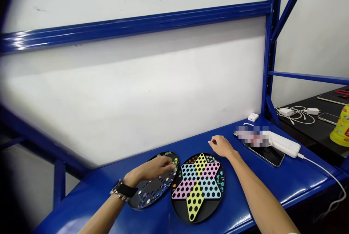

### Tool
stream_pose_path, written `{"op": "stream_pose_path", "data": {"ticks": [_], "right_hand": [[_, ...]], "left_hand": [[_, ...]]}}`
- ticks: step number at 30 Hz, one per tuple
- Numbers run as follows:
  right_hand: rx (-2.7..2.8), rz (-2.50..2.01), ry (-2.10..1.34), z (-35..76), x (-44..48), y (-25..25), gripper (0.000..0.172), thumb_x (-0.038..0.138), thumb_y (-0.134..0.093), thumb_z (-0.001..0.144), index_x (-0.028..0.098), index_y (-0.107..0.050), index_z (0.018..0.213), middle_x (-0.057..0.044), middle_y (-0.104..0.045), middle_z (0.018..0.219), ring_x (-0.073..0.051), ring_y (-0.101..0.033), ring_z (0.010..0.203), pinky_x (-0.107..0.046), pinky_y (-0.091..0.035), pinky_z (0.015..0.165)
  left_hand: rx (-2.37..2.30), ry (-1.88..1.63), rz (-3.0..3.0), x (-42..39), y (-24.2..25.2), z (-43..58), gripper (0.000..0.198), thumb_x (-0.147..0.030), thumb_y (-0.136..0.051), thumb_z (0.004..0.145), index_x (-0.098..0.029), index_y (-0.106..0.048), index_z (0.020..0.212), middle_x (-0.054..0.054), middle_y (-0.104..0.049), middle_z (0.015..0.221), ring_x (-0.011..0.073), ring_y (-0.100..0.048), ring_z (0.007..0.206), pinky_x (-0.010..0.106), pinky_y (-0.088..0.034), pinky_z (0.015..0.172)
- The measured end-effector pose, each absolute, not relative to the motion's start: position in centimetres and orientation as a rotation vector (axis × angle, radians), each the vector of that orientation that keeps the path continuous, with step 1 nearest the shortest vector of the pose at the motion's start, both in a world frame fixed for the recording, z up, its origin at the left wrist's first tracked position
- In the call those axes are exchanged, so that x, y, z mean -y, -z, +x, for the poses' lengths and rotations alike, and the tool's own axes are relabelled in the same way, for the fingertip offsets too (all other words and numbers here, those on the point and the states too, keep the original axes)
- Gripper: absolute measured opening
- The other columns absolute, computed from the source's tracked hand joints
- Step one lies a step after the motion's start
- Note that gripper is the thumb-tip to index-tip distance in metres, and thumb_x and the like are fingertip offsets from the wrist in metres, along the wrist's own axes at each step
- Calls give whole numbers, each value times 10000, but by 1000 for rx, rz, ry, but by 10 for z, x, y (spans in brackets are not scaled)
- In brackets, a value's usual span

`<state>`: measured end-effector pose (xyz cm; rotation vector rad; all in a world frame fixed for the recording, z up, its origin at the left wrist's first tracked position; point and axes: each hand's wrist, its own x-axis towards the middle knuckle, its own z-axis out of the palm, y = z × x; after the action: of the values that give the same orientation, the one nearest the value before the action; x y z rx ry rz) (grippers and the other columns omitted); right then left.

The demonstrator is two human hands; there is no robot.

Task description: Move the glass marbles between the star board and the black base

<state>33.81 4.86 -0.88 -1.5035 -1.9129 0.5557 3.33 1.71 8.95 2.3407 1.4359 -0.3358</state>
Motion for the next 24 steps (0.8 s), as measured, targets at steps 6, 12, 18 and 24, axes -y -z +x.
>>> {"op": "stream_pose_path", "data": {"ticks": [6, 12, 18, 24], "right_hand": [[1915, -1509, -551, 337, -48, 9, 314, 372, -494, 921, 213, -490, 650, -1, -587, 683, -138, -498, 615, -252, -323, 583], [1925, -1522, -556, 337, -47, 7, 312, 375, -496, 925, 206, -505, 662, -1, -589, 692, -133, -492, 618, -249, -311, 578], [1938, -1528, -568, 336, -45, 6, 324, 383, -484, 930, 205, -494, 659, 6, -575, 680, -127, -473, 601, -249, -296, 573], [1948, -1530, -562, 336, -47, 7, 312, 385, -489, 931, 205, -535, 680, -6, -601, 713, -136, -504, 637, -247, -304, 589]], "left_hand": [[-1679, 150, 2244, -35, -70, -5, 313, -443, -434, 879, -190, -617, 873, 47, -701, 804, 196, -646, 718, 278, -434, 623], [-1634, -111, 2239, -19, -72, -3, 354, -414, -419, 896, -192, -641, 1061, 68, -728, 1006, 217, -669, 885, 297, -480, 760], [-1470, -12, 2336, 20, -83, 36, 268, -311, -477, 880, -239, -654, 1067, 36, -715, 1060, 204, -662, 925, 297, -481, 797], [-1571, 275, 2516, 38, -81, 63, 298, -250, -542, 835, -235, -633, 1117, 64, -658, 1153, 265, -661, 1014, 340, -492, 810]]}}
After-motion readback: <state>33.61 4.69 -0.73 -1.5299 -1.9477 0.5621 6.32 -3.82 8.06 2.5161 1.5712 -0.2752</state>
